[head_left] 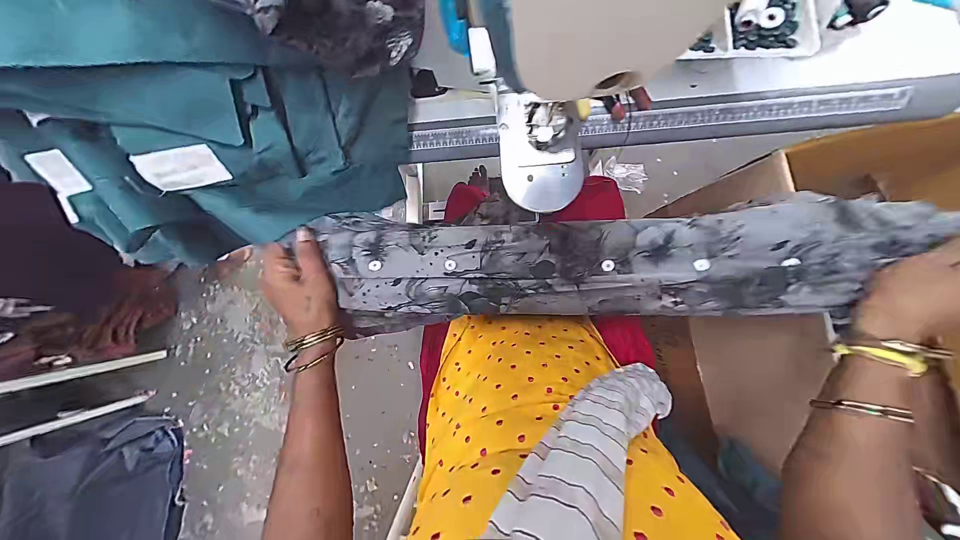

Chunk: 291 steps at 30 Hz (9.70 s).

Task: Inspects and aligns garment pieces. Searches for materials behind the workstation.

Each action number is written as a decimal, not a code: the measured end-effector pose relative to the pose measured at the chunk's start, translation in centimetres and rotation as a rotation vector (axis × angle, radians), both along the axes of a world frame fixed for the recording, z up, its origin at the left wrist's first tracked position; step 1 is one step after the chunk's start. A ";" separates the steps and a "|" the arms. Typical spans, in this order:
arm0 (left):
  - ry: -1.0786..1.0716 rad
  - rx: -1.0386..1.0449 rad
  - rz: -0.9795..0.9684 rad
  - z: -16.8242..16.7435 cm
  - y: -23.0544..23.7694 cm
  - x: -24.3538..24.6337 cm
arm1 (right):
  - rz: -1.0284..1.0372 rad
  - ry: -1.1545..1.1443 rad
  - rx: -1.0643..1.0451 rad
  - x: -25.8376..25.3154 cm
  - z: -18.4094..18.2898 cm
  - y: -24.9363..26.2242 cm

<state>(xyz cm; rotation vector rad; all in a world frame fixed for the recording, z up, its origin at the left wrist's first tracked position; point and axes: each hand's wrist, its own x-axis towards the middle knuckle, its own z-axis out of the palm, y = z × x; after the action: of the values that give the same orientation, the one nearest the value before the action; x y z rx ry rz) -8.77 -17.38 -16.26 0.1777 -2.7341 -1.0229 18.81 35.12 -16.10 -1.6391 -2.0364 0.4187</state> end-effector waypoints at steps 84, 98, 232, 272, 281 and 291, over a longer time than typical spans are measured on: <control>-0.026 -0.099 -0.680 -12.1 4.8 2.7 | 1.298 -0.270 -0.685 -17.3 -10.2 -21.5; -0.493 -0.510 -0.933 -9.0 13.2 4.5 | 1.358 -0.253 -0.590 -17.5 -10.6 -21.7; -0.934 0.390 -0.376 -4.7 -0.1 8.7 | 1.370 -0.104 -0.579 -13.0 -2.5 -20.3; -0.754 1.168 -0.209 -2.7 9.3 11.0 | 1.113 0.095 -0.953 -15.2 -1.7 -26.2; -0.723 1.064 -0.168 -2.3 10.2 10.9 | 1.214 0.231 -0.685 -13.8 -3.0 -26.9; -0.821 0.473 -0.461 -2.6 7.1 9.6 | 1.455 0.168 -0.368 -13.5 -5.0 -26.9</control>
<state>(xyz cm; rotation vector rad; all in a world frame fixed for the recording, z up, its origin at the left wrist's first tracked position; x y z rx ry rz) 0.82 -10.29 -18.82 0.0356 -3.2466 -2.1242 5.32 8.22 -21.05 0.0809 -2.7543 1.3646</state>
